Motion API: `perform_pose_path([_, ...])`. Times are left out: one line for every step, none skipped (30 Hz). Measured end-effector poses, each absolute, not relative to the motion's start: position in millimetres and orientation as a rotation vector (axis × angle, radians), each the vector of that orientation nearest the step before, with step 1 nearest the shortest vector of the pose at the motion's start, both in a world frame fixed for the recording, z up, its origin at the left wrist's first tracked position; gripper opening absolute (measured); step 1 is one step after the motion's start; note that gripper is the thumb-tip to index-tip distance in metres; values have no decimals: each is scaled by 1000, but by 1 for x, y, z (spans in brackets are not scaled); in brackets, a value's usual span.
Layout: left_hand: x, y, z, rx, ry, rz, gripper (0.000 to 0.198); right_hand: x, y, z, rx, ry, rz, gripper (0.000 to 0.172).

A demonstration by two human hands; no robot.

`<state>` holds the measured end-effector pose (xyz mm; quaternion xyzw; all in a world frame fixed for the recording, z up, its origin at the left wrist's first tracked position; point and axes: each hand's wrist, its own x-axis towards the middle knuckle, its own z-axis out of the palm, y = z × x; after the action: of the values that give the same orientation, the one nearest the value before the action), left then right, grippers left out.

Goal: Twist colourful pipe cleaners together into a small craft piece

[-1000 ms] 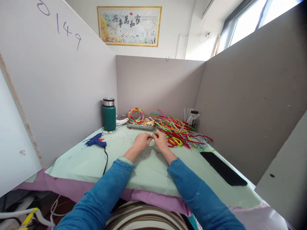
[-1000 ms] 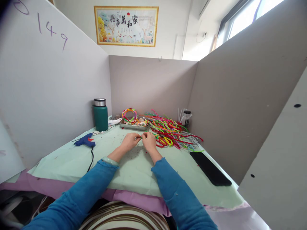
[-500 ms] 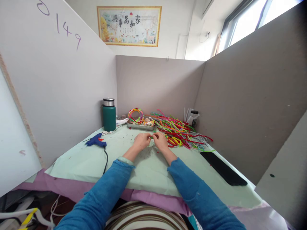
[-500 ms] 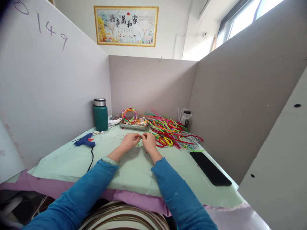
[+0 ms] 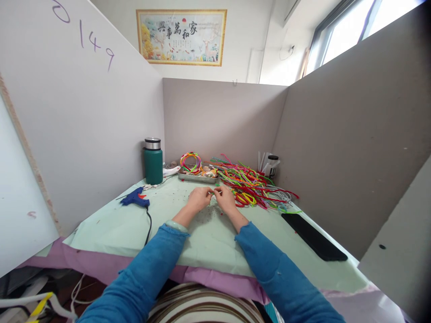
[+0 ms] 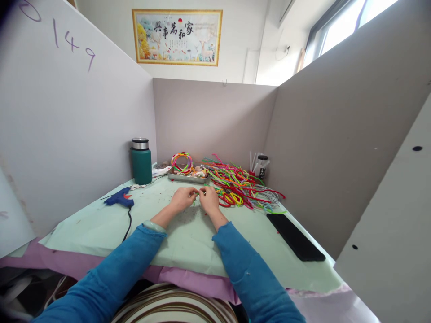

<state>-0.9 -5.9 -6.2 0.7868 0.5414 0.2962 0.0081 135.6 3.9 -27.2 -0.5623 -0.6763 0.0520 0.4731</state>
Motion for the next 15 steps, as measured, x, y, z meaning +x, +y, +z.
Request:
perform_pose_path([-1,-6,-6,2463,1693,925,28,136,4,-27,-1373,-1663,125,17])
perform_pose_path([-1,-6,-6,2465,1695,921,28,136,4,-28,-1369,-1669,122,17])
perform_pose_path([-1,-6,-6,2466,1697,912,28,136,4,-28,-1367,-1673,120,17])
perform_pose_path([-1,-7,-6,2464,1702,901,28,136,5,-28,-1368,-1677,119,17])
perform_pose_path([-1,-7,-6,2462,1704,890,28,136,5,-28,-1369,-1683,118,18])
perform_pose_path([-1,-7,-5,2462,1704,878,29,136,5,-28,-1372,-1692,118,18])
perform_pose_path([-1,-8,-5,2461,1702,866,29,135,5,-28,-1374,-1703,117,17])
perform_pose_path([-1,-8,-5,2463,1699,854,29,135,5,-28,-1378,-1717,114,17])
perform_pose_path([-1,-8,-5,2467,1697,845,29,135,5,-28,-1382,-1730,108,17])
perform_pose_path([-1,-8,-5,2472,1693,837,29,135,5,-29,-1387,-1742,102,17])
perform_pose_path([-1,-7,-5,2478,1689,831,29,135,5,-29,-1394,-1751,96,17])
perform_pose_path([-1,-7,-6,2485,1685,826,30,135,5,-29,-1400,-1756,89,18])
perform_pose_path([-1,-7,-6,2492,1680,823,30,135,5,-29,-1406,-1761,84,18])
perform_pose_path([-1,-7,-6,2500,1675,819,30,134,5,-29,-1410,-1766,82,19])
perform_pose_path([-1,-7,-6,2507,1670,813,31,134,4,-29,-1412,-1772,82,19])
